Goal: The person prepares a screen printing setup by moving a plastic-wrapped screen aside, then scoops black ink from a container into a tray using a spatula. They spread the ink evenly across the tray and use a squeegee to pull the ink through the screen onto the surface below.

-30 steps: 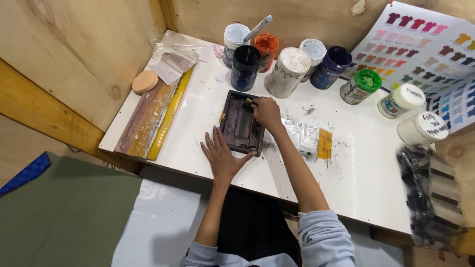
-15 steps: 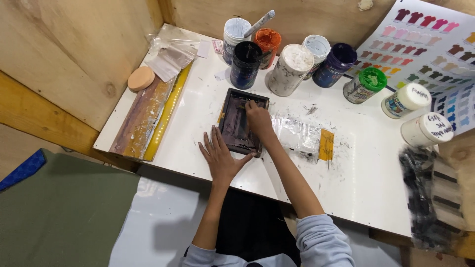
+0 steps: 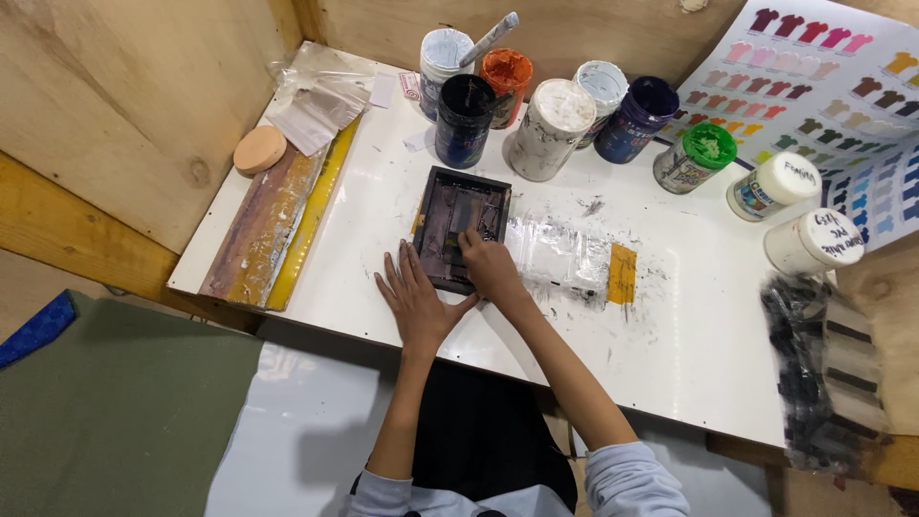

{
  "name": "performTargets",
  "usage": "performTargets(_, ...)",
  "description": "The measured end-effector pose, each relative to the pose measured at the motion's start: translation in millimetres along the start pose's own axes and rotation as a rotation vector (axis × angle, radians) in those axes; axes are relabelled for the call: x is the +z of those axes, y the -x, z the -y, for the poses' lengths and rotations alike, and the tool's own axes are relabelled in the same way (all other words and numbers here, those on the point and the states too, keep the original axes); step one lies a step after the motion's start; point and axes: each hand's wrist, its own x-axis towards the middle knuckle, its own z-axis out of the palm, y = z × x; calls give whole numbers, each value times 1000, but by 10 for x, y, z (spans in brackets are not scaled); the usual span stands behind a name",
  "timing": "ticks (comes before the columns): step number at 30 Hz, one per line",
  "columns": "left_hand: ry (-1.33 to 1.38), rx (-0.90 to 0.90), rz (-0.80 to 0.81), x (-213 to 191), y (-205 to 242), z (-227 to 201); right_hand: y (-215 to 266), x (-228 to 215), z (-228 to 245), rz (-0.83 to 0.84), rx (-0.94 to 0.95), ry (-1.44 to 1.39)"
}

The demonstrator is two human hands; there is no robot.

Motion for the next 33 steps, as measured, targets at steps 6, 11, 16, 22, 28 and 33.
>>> performTargets(6,-51,3,-3,14,5,-2,148,100,147,4,-25,18)
performTargets(11,-103,8,-13,142,23,73,276,-260,325,31,-50,-2)
performTargets(16,-84,28,-30,49,15,24,222,-212,153,41,-42,-105)
performTargets(22,37,23,-11,-103,2,-45,-228,-504,-348,117,251,-481)
performTargets(28,67,9,20,-132,-24,-49,-686,-139,-860,27,397,-536)
performTargets(33,42,-16,59,-154,-28,-60,-851,109,-898,-61,315,-322)
